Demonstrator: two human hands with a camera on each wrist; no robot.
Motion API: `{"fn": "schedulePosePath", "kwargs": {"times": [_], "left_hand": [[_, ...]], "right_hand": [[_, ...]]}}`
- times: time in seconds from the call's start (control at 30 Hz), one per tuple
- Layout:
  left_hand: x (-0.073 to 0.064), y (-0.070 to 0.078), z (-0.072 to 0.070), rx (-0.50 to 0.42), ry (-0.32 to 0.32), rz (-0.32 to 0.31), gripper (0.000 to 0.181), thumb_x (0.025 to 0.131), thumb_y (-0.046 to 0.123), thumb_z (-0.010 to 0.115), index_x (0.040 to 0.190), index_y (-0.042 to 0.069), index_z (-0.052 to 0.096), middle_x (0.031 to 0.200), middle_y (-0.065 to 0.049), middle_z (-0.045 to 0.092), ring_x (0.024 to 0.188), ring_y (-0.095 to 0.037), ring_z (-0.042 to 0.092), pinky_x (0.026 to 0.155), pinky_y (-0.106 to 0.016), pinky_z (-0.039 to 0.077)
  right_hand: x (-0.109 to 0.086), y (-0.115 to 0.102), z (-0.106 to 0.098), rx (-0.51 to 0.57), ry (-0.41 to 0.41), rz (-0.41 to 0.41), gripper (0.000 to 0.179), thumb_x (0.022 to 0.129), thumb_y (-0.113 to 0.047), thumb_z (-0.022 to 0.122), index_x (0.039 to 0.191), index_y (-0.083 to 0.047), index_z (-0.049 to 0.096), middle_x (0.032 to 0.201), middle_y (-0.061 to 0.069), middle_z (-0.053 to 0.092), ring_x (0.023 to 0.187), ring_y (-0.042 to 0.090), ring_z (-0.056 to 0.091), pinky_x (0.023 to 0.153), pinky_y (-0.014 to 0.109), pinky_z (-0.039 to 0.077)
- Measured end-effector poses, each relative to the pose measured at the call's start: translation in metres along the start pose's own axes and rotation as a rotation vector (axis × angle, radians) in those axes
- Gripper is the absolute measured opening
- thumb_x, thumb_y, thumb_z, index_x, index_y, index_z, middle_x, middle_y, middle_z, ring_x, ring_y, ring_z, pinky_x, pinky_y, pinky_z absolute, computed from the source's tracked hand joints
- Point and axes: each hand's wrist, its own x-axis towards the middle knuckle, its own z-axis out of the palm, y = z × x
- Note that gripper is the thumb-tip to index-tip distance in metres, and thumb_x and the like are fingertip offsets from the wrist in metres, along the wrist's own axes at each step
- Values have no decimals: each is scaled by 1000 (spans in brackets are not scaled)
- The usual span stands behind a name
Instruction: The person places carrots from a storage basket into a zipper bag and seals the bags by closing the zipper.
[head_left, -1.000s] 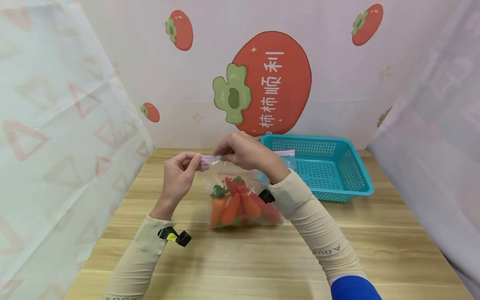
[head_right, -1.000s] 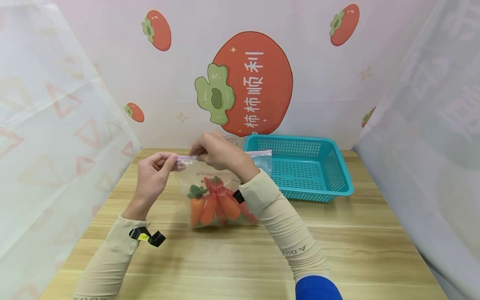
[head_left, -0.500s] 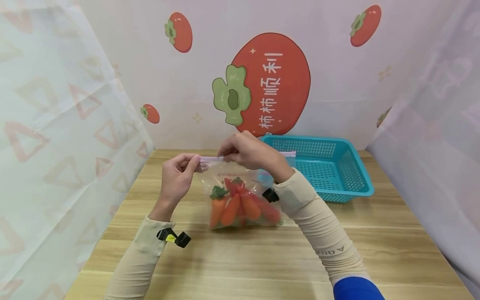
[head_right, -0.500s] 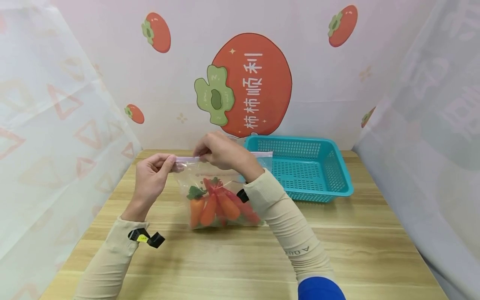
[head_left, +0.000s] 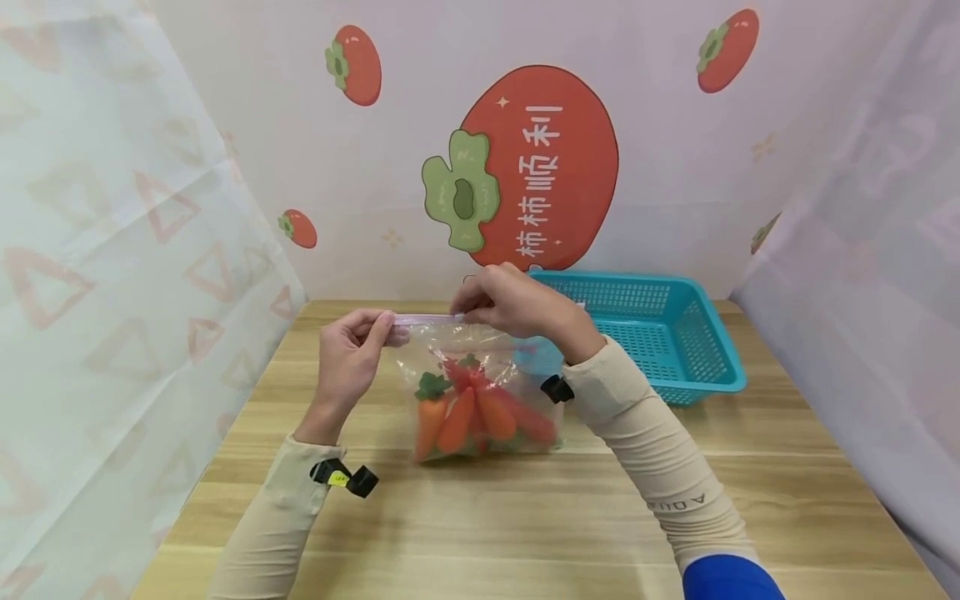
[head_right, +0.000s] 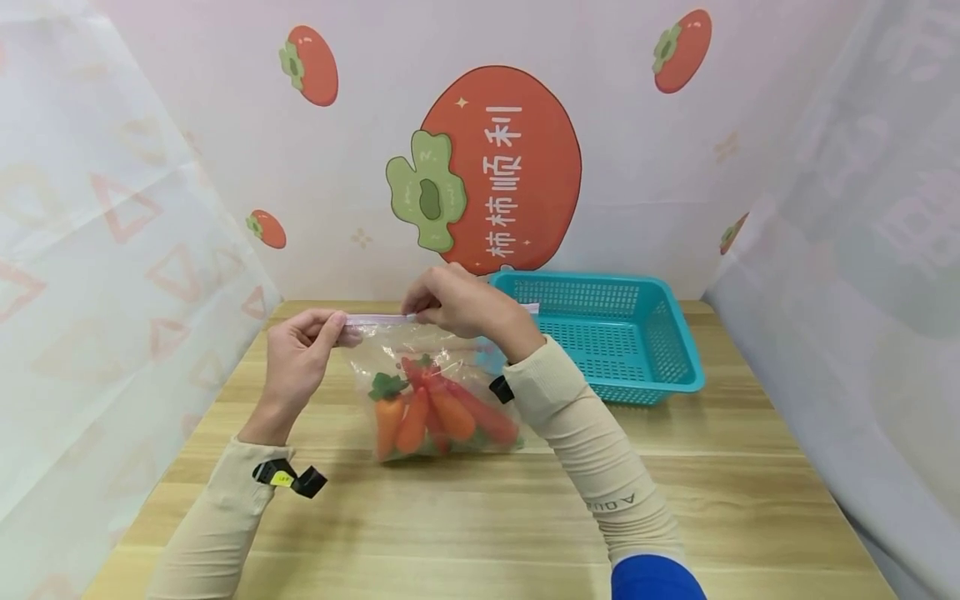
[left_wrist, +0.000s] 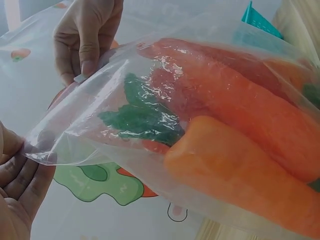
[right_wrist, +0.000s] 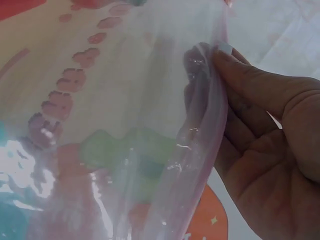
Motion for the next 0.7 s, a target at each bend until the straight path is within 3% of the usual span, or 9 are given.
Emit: {"fn": "schedulePosePath", "kwargs": {"times": [0.33, 0.5, 0.6, 0.7], "left_hand": [[1, -1, 0, 5, 8, 5, 21, 102, 6, 68, 103, -14, 73, 80, 6, 81, 70, -6, 78, 71, -26, 64], [0, -2, -4, 5, 24, 9, 20, 102, 6, 68, 102, -14, 73, 80, 7, 80, 69, -7, 78, 71, -26, 64], [-1, -1, -6, 0, 34, 4, 20, 102, 6, 68, 102, -14, 73, 79, 8, 80, 69, -7, 78, 71, -27, 64], [-1, 0, -7, -20, 36, -6, 21, 103, 5, 67, 101, -16, 71, 79, 9, 80, 69, -7, 77, 71, -26, 64]], "right_hand": [[-7, 7, -7, -21, 4, 18, 17, 97, -11, 76, 112, -14, 83, 103, -1, 80, 91, 12, 75, 85, 34, 63], [-13, 13, -12, -31, 3, 38, 18, 97, -13, 76, 113, -16, 83, 118, 1, 80, 111, 16, 75, 84, 32, 63], [-18, 18, -15, -19, 9, 51, 17, 97, -13, 76, 112, -16, 83, 118, 1, 80, 109, 18, 76, 82, 32, 63], [-21, 20, -16, 3, 4, 74, 17, 96, -11, 77, 112, -15, 83, 111, 2, 81, 96, 16, 78, 84, 35, 64]]}}
